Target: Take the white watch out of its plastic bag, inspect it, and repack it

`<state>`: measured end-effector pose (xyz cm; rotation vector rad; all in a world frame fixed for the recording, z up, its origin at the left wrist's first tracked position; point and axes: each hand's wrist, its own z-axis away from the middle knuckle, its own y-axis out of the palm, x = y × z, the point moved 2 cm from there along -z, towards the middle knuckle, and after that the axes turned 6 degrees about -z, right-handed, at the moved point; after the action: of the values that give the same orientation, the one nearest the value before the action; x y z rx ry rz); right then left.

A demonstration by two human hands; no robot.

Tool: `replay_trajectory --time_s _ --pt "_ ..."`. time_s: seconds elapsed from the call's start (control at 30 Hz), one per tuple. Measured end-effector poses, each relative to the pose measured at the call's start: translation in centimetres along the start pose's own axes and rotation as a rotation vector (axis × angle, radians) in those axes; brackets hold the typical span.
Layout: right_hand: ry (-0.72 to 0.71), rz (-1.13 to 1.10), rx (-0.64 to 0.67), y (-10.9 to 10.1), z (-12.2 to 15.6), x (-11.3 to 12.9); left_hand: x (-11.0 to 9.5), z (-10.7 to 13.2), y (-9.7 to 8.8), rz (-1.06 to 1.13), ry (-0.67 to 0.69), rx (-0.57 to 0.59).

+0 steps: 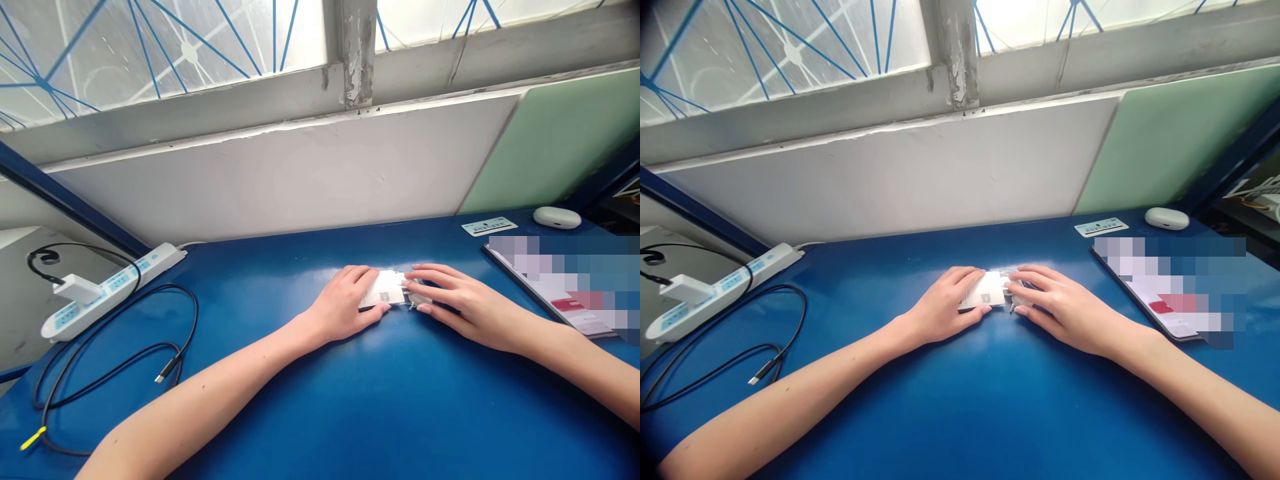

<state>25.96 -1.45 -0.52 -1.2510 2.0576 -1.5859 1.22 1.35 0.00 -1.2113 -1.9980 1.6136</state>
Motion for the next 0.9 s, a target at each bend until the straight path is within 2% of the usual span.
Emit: replay_trajectory --time_s 0.17,0.33,0.4,0.7,0.9 --pt "-0.004 0.007 0.018 0.6 0.0 0.3 0.1 0.0 0.1 -0.006 0.005 0.004" --pt "0.039 0.031 -0.118 0.1 0.1 -0.3 -0.1 0.0 -0.1 -0.008 -0.003 0.002" --pt "0.039 0.037 -0.126 0.0 0.2 -0.5 -0.1 0.0 -0.2 -0.003 -0.009 0.000" --pt "0.075 -0.055 0.039 1.3 0.3 0.7 0.0 0.0 0.0 -0.003 0.004 -0.002" --pt "0.099 0.011 0.066 1.2 0.5 0.7 0.1 -0.1 0.2 -0.033 0.008 -0.030"
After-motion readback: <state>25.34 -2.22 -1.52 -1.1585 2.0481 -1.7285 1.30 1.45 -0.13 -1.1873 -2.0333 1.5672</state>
